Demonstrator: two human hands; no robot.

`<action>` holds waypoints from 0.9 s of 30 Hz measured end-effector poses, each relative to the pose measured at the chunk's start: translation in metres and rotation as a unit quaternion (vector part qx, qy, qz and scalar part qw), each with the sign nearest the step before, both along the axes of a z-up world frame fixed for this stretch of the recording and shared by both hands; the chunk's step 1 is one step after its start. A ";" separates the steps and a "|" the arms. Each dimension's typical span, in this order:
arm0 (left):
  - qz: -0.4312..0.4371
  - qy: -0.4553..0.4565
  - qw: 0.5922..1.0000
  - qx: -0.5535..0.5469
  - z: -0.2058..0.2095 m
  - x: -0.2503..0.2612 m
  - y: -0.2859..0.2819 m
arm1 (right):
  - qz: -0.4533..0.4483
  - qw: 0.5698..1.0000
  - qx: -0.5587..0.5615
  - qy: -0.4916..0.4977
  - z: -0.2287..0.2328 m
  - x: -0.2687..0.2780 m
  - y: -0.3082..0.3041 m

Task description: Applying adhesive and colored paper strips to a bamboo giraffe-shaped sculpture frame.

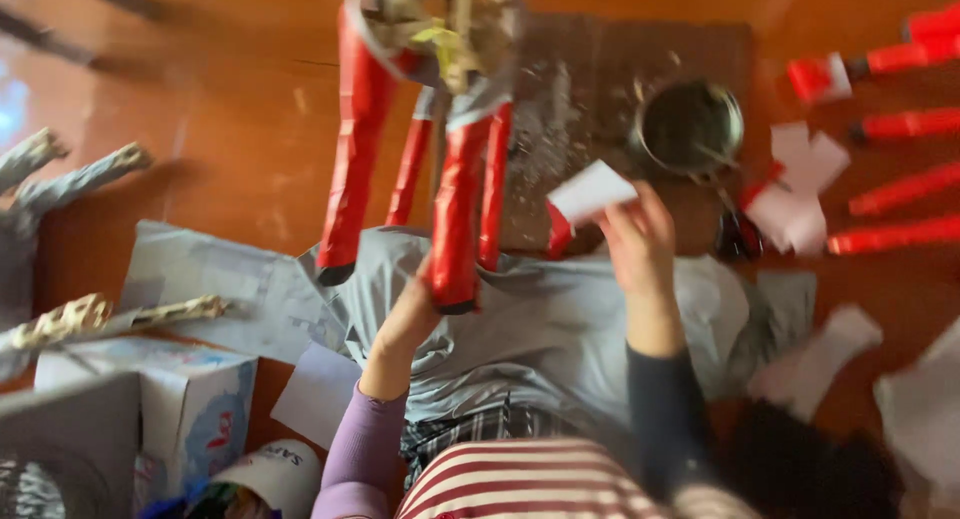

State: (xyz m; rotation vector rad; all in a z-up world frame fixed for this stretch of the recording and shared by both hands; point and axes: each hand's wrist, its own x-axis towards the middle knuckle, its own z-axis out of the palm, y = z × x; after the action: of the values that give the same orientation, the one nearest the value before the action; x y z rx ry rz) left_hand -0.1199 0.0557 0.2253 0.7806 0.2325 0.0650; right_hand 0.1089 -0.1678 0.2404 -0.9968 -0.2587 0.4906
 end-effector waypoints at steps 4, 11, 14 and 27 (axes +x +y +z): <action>-0.010 0.117 0.990 -0.081 -0.071 0.011 -0.003 | -0.048 0.999 -0.003 -0.017 -0.014 0.017 0.028; -0.057 0.044 0.977 -0.203 -0.063 0.107 -0.067 | -0.083 0.995 0.029 -0.050 -0.007 -0.028 0.018; 0.003 -0.054 0.989 -0.139 -0.037 0.137 -0.074 | -0.059 0.996 0.005 -0.063 -0.049 -0.046 -0.006; -0.050 0.174 0.956 0.231 -0.105 0.110 -0.056 | 0.202 0.939 0.180 0.211 -0.122 0.116 0.059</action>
State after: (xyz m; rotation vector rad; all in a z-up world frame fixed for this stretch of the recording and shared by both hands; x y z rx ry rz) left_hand -0.0099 -0.0008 0.1199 1.2708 0.5233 -0.1195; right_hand 0.2247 -0.1092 0.1182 -0.4588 -0.1563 0.9797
